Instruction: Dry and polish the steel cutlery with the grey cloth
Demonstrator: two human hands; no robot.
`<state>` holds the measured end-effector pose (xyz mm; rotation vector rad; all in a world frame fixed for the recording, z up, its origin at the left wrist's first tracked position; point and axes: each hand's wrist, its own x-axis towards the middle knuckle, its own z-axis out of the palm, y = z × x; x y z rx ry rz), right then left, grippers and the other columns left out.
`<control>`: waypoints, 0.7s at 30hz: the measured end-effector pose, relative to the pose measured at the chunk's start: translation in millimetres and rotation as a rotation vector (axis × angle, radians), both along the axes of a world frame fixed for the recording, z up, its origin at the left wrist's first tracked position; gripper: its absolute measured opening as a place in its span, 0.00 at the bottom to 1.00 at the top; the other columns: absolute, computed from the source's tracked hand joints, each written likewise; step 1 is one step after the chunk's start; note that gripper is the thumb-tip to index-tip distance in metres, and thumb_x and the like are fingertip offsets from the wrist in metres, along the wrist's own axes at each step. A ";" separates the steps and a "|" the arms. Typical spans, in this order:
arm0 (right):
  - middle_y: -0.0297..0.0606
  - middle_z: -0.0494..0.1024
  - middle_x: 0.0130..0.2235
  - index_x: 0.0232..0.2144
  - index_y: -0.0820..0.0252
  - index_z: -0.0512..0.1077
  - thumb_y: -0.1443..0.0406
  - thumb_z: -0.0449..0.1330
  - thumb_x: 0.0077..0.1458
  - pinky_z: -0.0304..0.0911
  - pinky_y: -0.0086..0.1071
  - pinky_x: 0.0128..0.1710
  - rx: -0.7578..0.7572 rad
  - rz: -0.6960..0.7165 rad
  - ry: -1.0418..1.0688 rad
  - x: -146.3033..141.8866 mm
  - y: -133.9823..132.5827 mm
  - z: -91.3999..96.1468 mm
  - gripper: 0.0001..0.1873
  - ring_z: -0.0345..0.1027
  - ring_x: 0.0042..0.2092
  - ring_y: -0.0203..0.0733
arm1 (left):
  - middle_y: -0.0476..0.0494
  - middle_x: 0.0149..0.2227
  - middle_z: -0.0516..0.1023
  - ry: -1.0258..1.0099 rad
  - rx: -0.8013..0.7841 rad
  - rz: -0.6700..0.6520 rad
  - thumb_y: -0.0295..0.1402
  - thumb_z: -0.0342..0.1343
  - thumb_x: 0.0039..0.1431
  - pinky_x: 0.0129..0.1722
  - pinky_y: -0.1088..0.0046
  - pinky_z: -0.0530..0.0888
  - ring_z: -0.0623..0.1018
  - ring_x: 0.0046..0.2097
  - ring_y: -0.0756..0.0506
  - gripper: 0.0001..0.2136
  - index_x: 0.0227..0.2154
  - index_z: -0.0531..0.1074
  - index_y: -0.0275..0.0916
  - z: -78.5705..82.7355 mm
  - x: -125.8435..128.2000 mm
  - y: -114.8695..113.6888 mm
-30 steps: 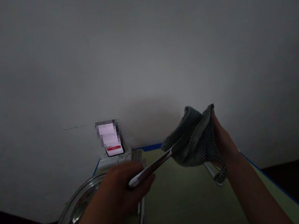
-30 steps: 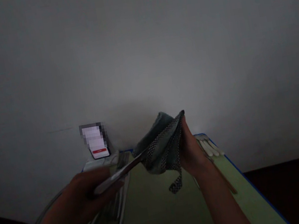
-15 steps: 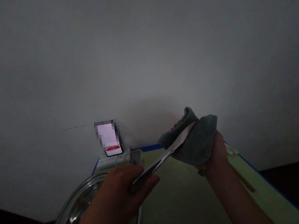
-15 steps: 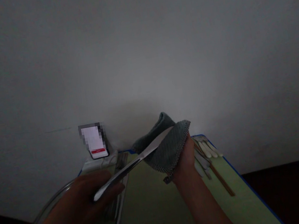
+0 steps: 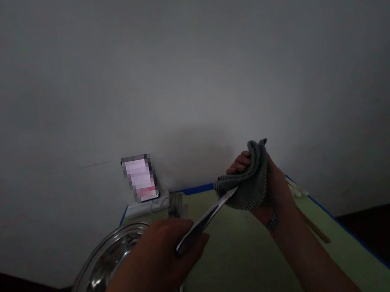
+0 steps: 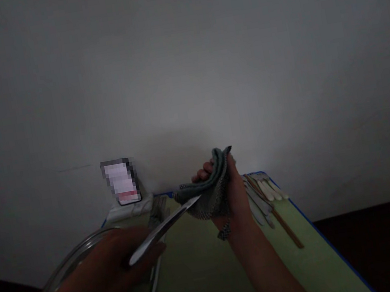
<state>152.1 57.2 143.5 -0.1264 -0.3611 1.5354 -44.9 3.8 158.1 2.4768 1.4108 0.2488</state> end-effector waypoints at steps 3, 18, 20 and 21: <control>0.25 0.61 0.19 0.18 0.58 0.58 0.56 0.56 0.48 0.60 0.25 0.23 0.077 0.038 0.042 0.7 -3.0 -2.0 0.16 0.58 0.21 0.27 | 0.50 0.26 0.73 0.033 0.000 -0.003 0.43 0.42 0.61 0.28 0.74 0.63 0.71 0.28 0.49 0.17 0.27 0.71 0.41 1.1 1.1 -2.3; 0.22 0.54 0.16 0.16 0.57 0.50 0.58 0.56 0.45 0.51 0.21 0.15 0.099 0.074 0.039 9.2 -5.8 -1.6 0.19 0.49 0.16 0.24 | 0.49 0.22 0.71 0.130 -0.069 -0.060 0.46 0.39 0.62 0.22 0.74 0.59 0.70 0.23 0.50 0.22 0.23 0.68 0.38 -4.4 10.6 -10.1; 0.22 0.55 0.16 0.16 0.57 0.53 0.58 0.57 0.46 0.51 0.20 0.15 0.055 0.090 0.032 9.3 -4.5 0.1 0.18 0.50 0.16 0.24 | 0.49 0.23 0.72 0.080 -0.070 -0.048 0.46 0.39 0.62 0.24 0.74 0.61 0.71 0.25 0.50 0.21 0.24 0.69 0.39 -4.6 10.7 -11.9; 0.22 0.56 0.16 0.16 0.58 0.54 0.57 0.56 0.46 0.51 0.20 0.15 0.033 0.095 0.029 9.4 -3.9 1.0 0.17 0.51 0.17 0.24 | 0.50 0.24 0.72 0.048 -0.080 -0.044 0.46 0.39 0.62 0.25 0.74 0.61 0.71 0.26 0.50 0.21 0.24 0.69 0.39 -4.8 11.1 -12.8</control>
